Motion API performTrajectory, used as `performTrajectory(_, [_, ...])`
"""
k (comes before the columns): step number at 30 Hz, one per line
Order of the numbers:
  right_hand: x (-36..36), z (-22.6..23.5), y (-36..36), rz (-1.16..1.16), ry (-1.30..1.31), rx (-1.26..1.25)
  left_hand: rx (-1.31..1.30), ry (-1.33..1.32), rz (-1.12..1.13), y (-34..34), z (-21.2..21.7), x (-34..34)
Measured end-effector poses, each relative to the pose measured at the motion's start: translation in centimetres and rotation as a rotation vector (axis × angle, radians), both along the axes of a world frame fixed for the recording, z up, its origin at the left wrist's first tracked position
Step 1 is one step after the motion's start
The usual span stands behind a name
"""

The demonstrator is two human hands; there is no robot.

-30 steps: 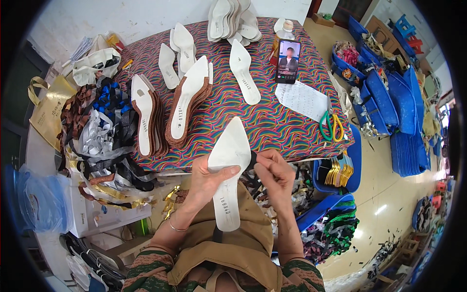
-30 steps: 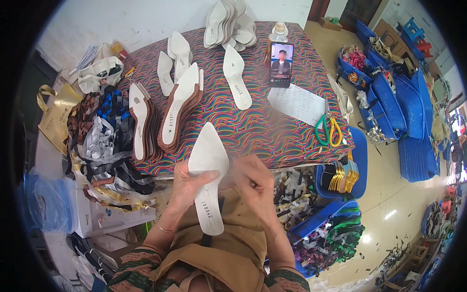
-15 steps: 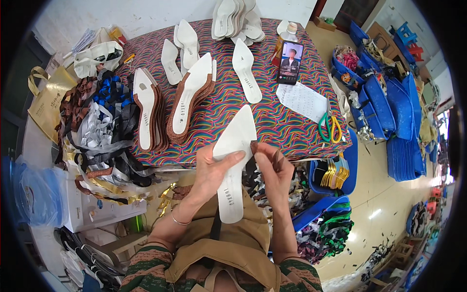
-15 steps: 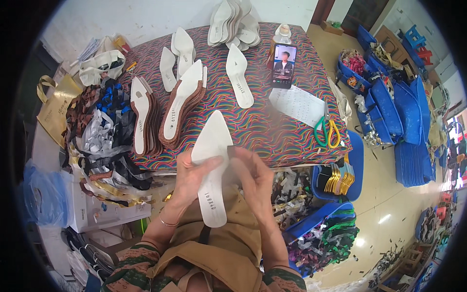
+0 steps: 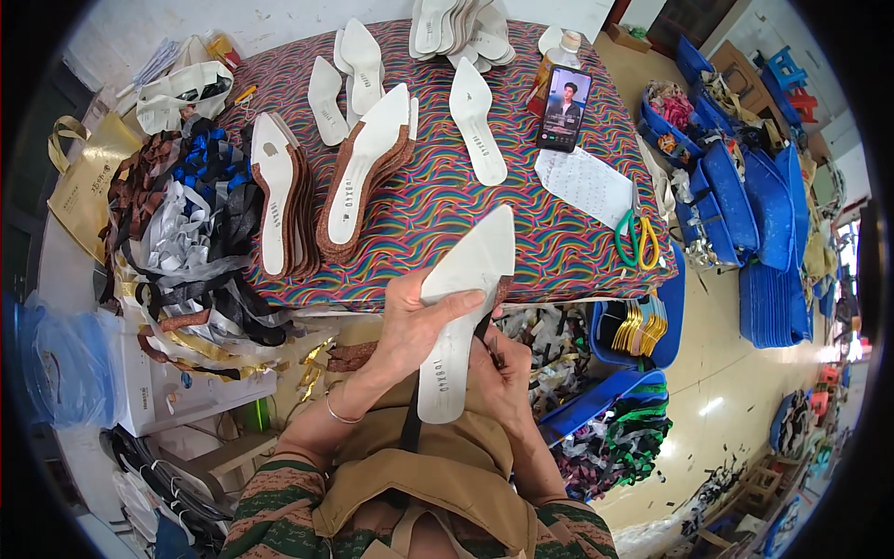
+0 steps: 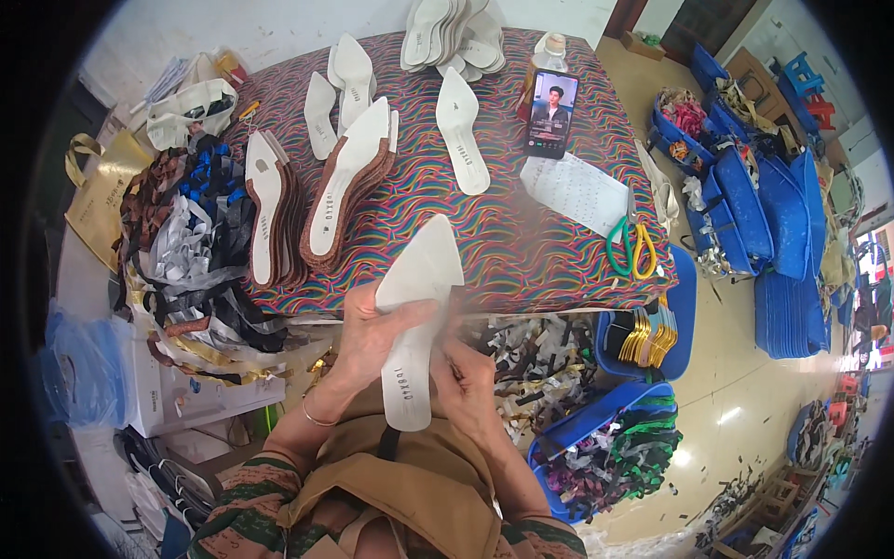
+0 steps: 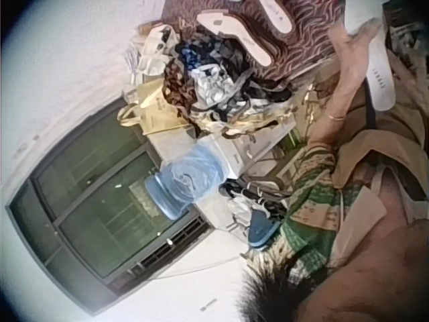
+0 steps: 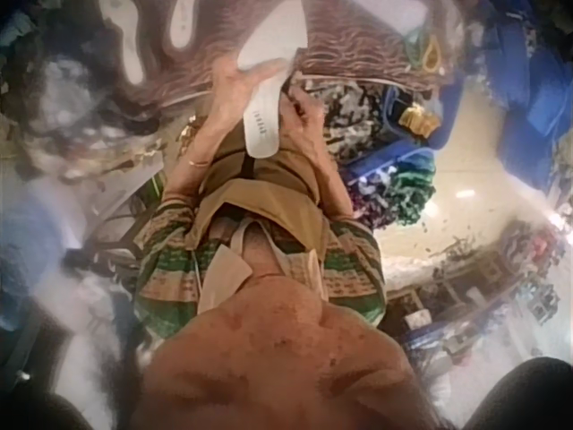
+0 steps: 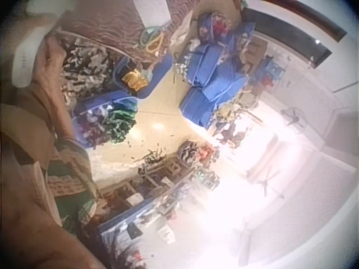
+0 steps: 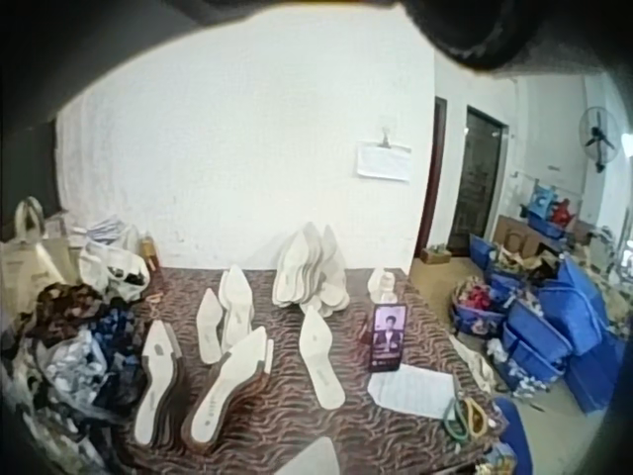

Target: The person attaches brown straps to white slipper soles using a small tool to secure them. They handle multiple soles and straps, placing finished units on the table.

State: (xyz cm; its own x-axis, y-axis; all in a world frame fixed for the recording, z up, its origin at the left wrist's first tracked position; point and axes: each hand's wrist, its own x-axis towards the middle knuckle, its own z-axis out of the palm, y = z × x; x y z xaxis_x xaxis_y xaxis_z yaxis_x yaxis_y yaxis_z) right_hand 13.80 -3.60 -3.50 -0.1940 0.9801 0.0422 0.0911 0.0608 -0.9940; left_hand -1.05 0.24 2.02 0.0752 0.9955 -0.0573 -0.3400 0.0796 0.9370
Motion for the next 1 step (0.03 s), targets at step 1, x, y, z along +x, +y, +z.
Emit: performTrajectory(1, [0.27,-0.53,-0.02,0.024,0.069,-0.065,-0.002,0.0,-0.004,0.01,0.0,0.03])
